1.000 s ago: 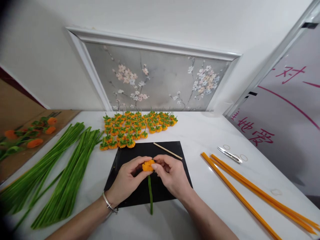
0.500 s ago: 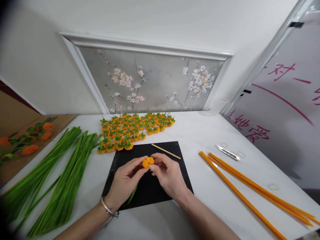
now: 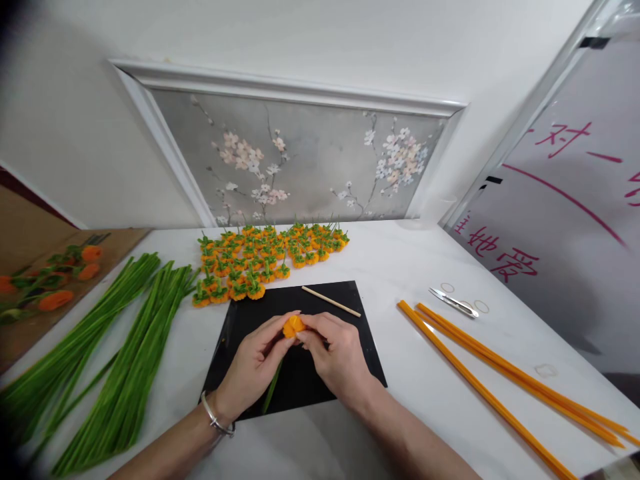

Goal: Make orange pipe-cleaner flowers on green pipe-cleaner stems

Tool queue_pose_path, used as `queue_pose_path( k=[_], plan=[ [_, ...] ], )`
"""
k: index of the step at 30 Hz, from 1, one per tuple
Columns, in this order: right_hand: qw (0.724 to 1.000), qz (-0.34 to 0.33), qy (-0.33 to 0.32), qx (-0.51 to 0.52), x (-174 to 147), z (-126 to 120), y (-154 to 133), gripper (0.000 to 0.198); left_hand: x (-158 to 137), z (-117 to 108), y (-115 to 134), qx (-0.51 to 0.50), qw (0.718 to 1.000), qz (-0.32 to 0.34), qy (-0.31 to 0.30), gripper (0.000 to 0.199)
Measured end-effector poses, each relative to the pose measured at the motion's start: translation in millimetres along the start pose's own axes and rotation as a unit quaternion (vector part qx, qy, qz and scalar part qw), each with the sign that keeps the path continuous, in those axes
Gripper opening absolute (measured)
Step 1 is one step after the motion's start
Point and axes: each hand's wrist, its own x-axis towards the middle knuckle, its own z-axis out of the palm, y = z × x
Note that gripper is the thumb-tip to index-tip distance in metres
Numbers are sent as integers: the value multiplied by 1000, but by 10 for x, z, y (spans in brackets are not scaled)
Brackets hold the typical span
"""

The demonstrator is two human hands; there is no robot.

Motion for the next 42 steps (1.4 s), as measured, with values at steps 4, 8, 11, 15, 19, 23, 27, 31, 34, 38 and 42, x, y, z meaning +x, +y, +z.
queue_pose_path(
  k=[4,8,11,15,19,23,27,31,34,38,42],
  plan=[
    [996,65,5,66,20,-1,43,16,19,-47,13,15,1000,-6,-8,41],
    [993,81,10,87,27,4,81,17,48,-63,2,-5,998,-37,52,32],
    [995,74,-5,63,15,11,87,16,59,-26,-2,-48,995,-63,65,24],
    [999,52,-12,7,-1,15,74,17,39,30,-10,-54,994,-67,69,22],
    [999,6,9,-38,-3,18,41,17,10,61,-14,-74,987,-89,109,27],
    [996,-45,37,-70,2,26,18,16,-1,76,12,-100,985,-91,108,16],
    [992,-77,40,-97,-1,27,23,18,-2,83,43,-115,982,-77,126,13],
    [988,-95,32,-117,-15,34,50,21,0,80,65,-133,980,-83,127,11],
    [986,-107,31,-127,-21,49,59,22,5,82,68,-139,977,-106,119,11],
    [991,-81,26,-106,-17,52,43,20,14,91,53,-163,968,-160,108,15],
    [999,32,-11,-8,6,16,42,17,22,78,34,-167,968,-168,82,25]
  ],
)
